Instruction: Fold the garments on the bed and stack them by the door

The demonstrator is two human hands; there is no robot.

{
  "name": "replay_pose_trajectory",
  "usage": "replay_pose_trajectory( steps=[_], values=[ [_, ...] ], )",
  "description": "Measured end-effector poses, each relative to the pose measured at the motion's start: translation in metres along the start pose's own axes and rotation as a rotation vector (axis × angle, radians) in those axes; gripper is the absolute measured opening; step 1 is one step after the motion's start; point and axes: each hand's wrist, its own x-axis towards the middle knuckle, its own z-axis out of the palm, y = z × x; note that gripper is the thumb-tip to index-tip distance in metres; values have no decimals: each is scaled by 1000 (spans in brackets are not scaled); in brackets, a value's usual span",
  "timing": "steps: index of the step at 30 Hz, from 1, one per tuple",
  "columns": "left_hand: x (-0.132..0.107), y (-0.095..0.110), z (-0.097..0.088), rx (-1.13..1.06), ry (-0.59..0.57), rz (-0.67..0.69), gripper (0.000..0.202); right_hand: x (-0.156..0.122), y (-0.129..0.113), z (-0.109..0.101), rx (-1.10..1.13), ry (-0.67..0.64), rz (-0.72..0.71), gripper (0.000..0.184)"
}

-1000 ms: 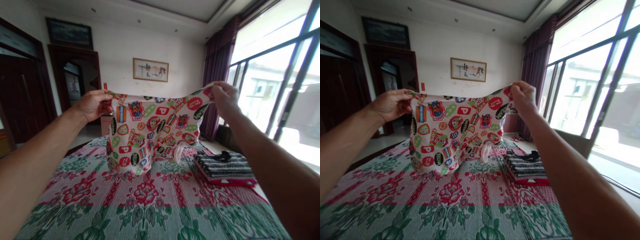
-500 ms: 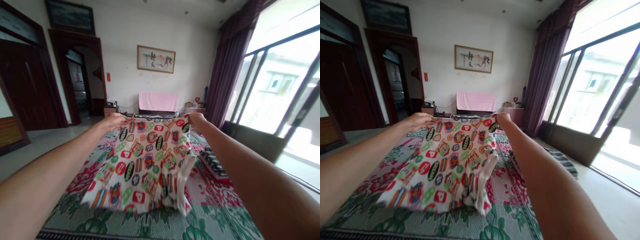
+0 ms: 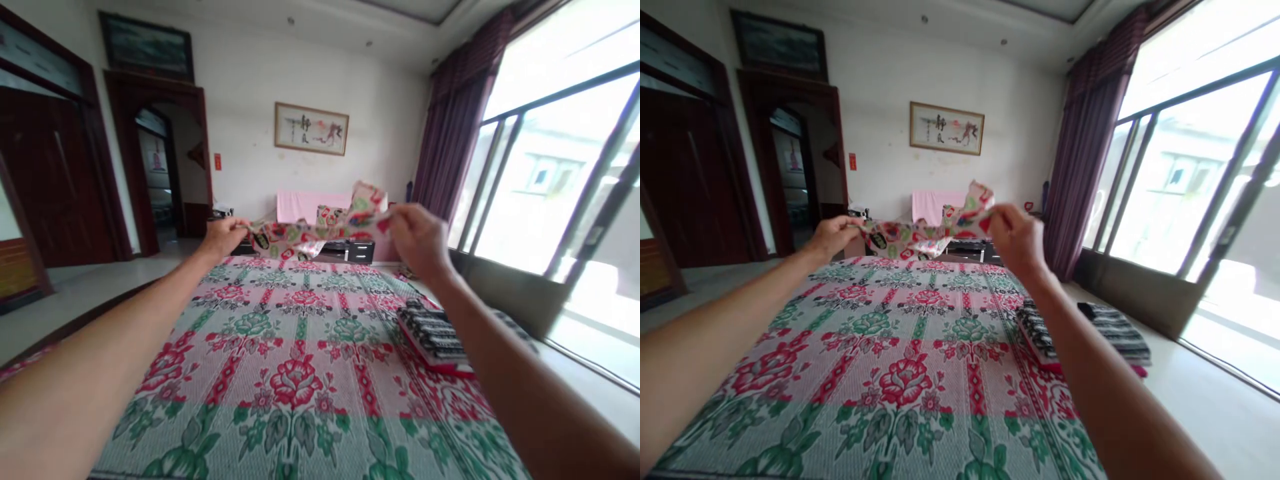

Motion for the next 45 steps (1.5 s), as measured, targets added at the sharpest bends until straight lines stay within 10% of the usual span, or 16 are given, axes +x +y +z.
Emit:
replay_pose_trajectory(
  steps=[8, 12, 18, 27, 34, 40, 45],
  values=[
    [-99, -132, -4, 622, -521, -11, 24, -192, 54, 56, -151, -878, 183, 23],
    [-103, -145, -12, 680, -501, -25, 25, -190, 57, 64, -142, -892, 185, 23],
    [-72, -108, -14, 581, -290, 47, 25, -148, 57, 68, -38, -770, 279, 25],
    [-111, -141, -33, 774, -220, -178, 25, -183, -1, 63, 439, -1573, 449, 16],
    [-138, -169, -40, 771, -296, -266, 24, -184, -4, 64, 440, -1628, 375, 13],
    [-160, -179, -35, 804, -242, -184, 25, -177, 34, 53, 282, -1205, 587, 14],
    [-163, -185, -34, 843, -256, -129, 28, -184, 63, 42, 180, -1211, 564, 8]
  ],
)
